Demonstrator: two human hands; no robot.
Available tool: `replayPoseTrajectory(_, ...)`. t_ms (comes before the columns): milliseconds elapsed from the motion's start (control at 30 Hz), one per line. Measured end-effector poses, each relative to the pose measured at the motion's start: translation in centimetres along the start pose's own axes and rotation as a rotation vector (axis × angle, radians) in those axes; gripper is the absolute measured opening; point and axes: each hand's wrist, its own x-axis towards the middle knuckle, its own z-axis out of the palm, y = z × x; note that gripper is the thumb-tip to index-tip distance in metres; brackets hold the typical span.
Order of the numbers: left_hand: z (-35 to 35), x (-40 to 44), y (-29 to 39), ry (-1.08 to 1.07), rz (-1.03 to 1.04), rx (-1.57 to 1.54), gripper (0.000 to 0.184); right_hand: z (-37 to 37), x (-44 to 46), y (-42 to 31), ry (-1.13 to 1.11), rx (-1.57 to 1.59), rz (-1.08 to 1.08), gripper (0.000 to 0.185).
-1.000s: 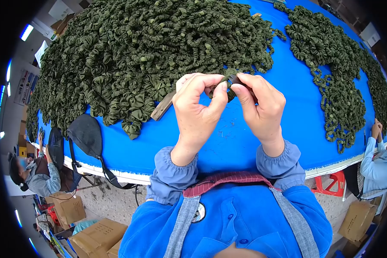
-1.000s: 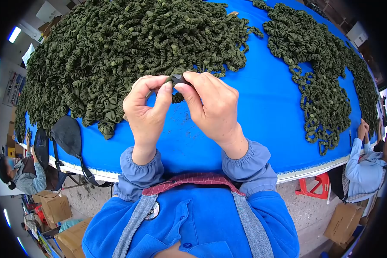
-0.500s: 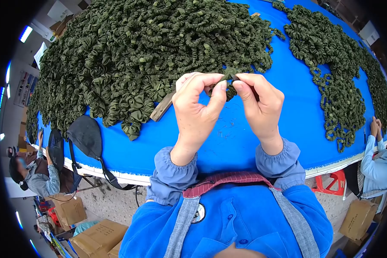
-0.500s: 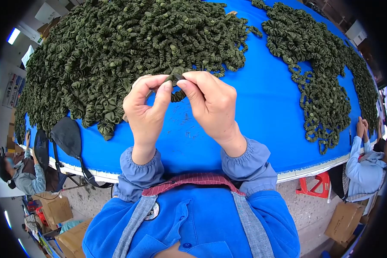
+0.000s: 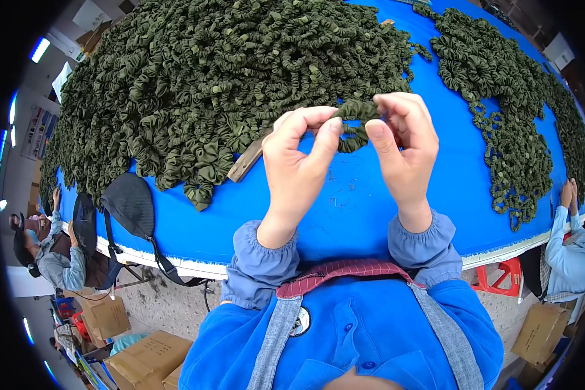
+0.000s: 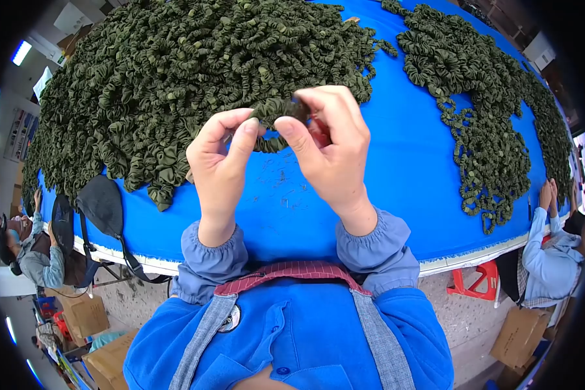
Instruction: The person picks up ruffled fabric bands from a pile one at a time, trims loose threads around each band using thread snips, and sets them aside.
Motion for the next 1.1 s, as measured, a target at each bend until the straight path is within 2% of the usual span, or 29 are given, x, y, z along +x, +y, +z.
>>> replayPoseTrajectory(33,0.1,0.0,0.1,0.002,0.0,-0.001,0.017,0.0,0.0,-0.1,-0.001,0.0,-0.001,0.018)
replayPoseTrajectory(167,0.5,0.1,0.8,-0.087,-0.176,-0.342,0.018,-0.3,-0.1,-0.7,-0.045,0.344,0.373,0.016)
replayPoseTrajectory(367,0.2,0.0,-0.5,-0.251,-0.188,-0.098,0.014,-0.9,-0.1,-0.6,0.033,0.363,0.376,0.012)
replayPoseTrajectory(500,0.3,0.3,-1.1,-0.349,-0.03,-0.341,0.011,-0.6,0.3,-0.2,-0.033,0.53,0.482,0.01)
replayPoseTrajectory(700,0.7,0.5,-0.8,-0.349,-0.078,-0.533,0.01,-0.1,0.3,1.1,-0.226,0.708,0.568,0.014)
replayPoseTrajectory(833,0.8,0.4,-0.7,-0.248,-0.109,-0.554,0.011,-0.3,0.1,0.9,-0.136,0.083,0.226,0.019)
replayPoseTrajectory(867,0.8,0.5,-0.7,-0.246,-0.107,-0.555,0.011,-0.3,0.2,0.8,-0.138,0.083,0.223,0.019)
replayPoseTrajectory(1000,0.5,0.7,-0.6,-0.187,-0.131,-0.501,0.012,-0.8,0.5,-0.1,-0.151,-0.057,-0.127,0.024)
replayPoseTrajectory(1100,0.3,0.7,-1.0,-0.194,-0.109,-0.501,0.012,-0.7,0.3,-0.5,-0.175,-0.097,-0.16,0.024)
